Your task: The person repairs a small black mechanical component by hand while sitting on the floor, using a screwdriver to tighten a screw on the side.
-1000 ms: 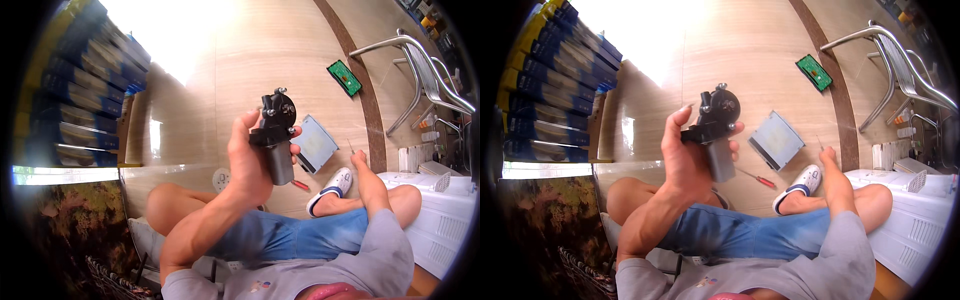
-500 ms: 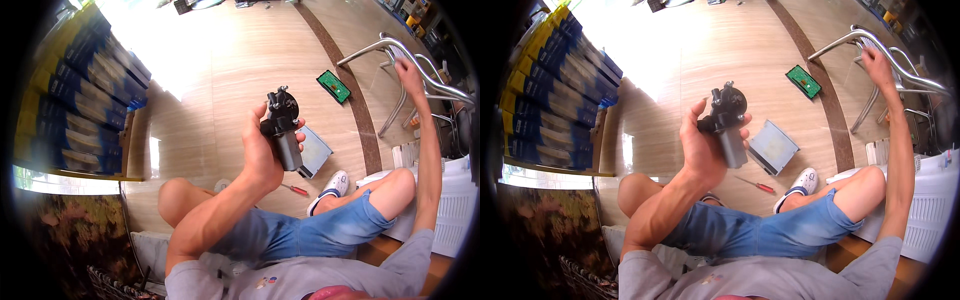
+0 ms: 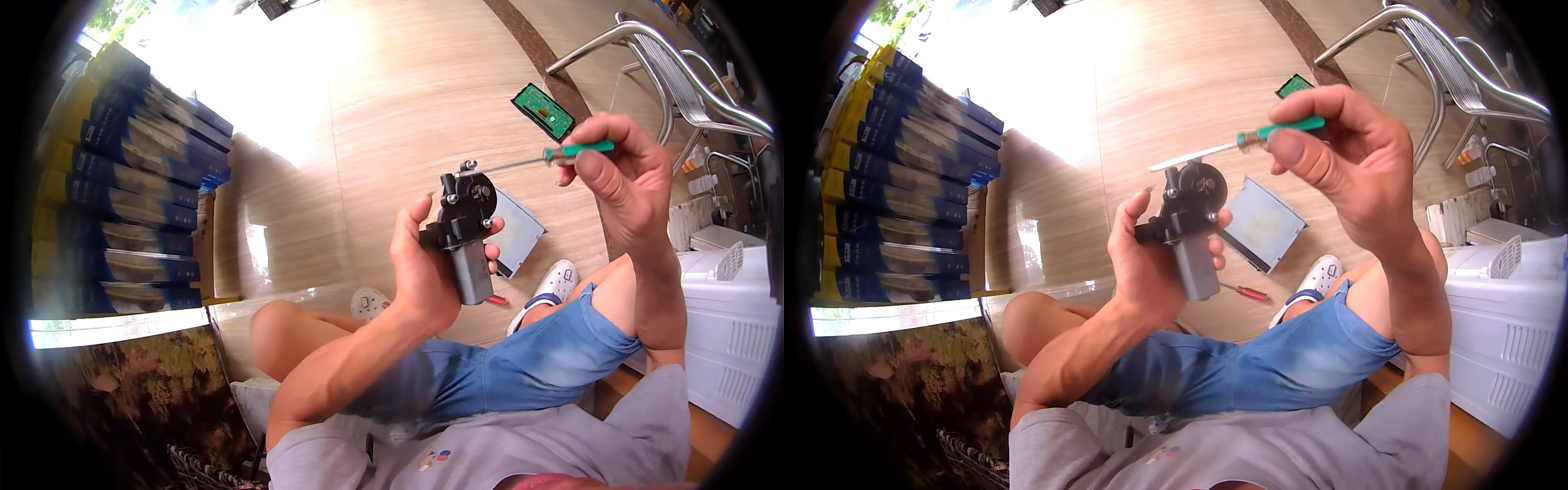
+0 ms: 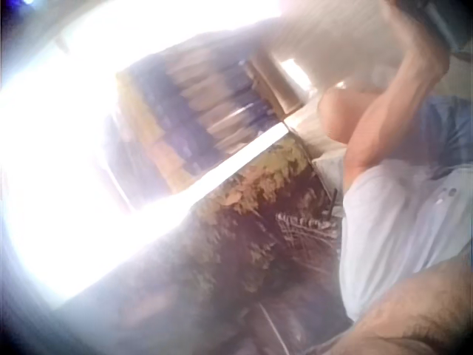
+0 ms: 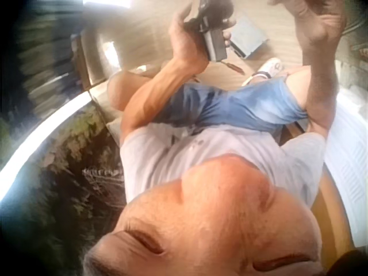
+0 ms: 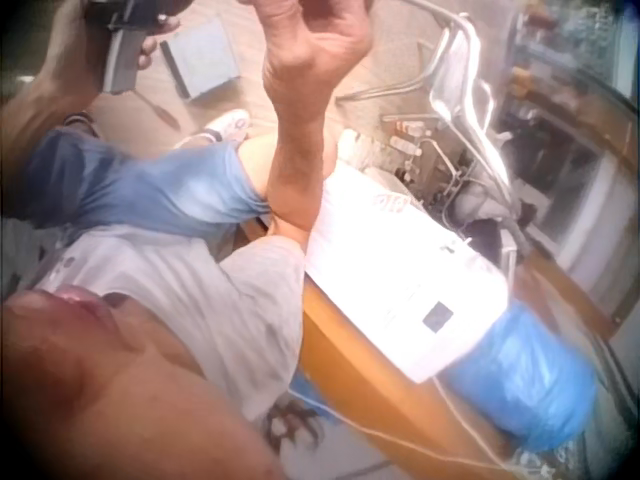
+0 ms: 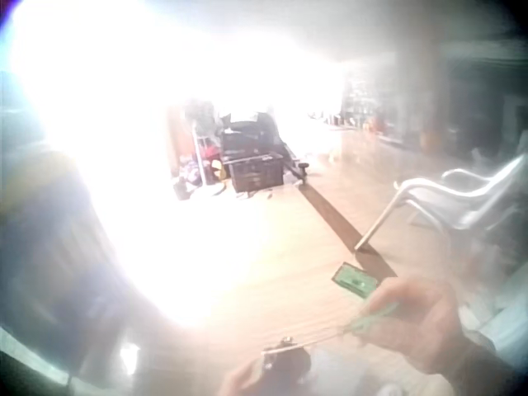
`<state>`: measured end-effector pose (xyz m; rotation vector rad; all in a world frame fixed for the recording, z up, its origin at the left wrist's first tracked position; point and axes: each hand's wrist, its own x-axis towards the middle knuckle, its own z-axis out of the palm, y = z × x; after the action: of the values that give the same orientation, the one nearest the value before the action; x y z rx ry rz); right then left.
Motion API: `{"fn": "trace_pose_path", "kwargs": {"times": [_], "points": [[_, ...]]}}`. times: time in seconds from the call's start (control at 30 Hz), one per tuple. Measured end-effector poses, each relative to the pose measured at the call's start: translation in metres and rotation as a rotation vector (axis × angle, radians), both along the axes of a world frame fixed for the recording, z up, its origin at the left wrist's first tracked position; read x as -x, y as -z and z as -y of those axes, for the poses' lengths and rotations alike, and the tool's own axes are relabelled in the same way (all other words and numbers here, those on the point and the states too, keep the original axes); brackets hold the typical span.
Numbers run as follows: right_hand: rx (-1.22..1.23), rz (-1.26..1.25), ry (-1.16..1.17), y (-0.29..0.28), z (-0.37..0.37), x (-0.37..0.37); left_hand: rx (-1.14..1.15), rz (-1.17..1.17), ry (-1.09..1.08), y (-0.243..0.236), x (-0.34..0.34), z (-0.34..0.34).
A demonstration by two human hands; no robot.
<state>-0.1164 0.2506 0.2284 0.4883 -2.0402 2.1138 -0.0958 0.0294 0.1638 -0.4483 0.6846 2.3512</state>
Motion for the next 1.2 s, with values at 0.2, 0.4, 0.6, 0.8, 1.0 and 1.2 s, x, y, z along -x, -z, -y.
{"fn": "trace_pose_path", "kwargs": {"times": [0.2, 0.4, 0.6, 0.8, 1.0, 1.2], "points": [[-0.185, -0.066, 0.068, 0.016, -0.008, 0.004, 0.078, 0.072, -0.005, 0.005, 0.002, -0.004], [-0.507, -0.324, 0.135, 0.019, -0.005, 0.005, 0.085, 0.062, 0.024, 0.005, 0.007, -0.007], [-0.523, -0.281, 0.14, 0.019, -0.005, 0.002, 0.04, 0.046, 0.034, 0.002, 0.01, -0.01], [-0.592, -0.307, 0.134, 0.019, -0.007, 0.003, 0.053, 0.03, 0.039, 0.0, 0.01, -0.01], [-0.576, -0.32, 0.117, 0.019, -0.005, 0.003, 0.081, 0.027, 0.03, -0.002, 0.009, -0.008], [-0.585, -0.324, 0.121, 0.019, -0.005, 0.004, 0.092, 0.024, 0.035, -0.003, 0.008, -0.007]]}}
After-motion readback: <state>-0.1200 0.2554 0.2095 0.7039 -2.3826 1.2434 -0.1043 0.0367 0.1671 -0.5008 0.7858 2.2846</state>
